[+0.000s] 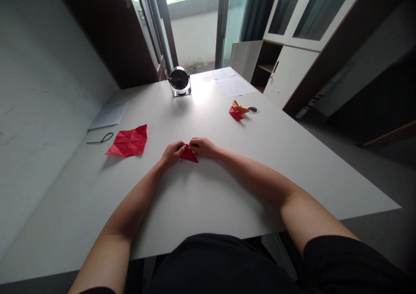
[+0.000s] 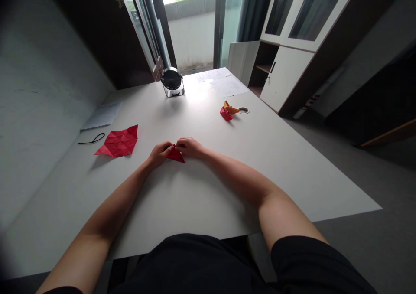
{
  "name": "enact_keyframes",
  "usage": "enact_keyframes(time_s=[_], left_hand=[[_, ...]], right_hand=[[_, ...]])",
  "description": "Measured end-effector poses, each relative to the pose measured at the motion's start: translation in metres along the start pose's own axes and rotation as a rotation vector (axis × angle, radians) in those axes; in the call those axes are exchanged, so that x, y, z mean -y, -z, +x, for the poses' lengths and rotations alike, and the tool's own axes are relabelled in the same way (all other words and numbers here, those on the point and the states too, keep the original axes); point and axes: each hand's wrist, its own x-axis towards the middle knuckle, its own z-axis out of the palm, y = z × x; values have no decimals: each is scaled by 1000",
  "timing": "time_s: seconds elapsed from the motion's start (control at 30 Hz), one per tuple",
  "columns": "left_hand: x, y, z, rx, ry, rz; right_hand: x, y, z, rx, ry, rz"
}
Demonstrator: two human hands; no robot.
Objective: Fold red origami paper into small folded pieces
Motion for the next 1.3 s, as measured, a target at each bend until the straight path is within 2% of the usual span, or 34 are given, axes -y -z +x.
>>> enact_keyframes(time_s=[0.3, 1.3], left_hand=[[6, -2, 1, -11, -12, -6], [1, 0, 0, 5, -7, -12]], right_hand=[[0, -1, 0, 2, 0, 0], [5, 2, -1, 3, -3, -2]])
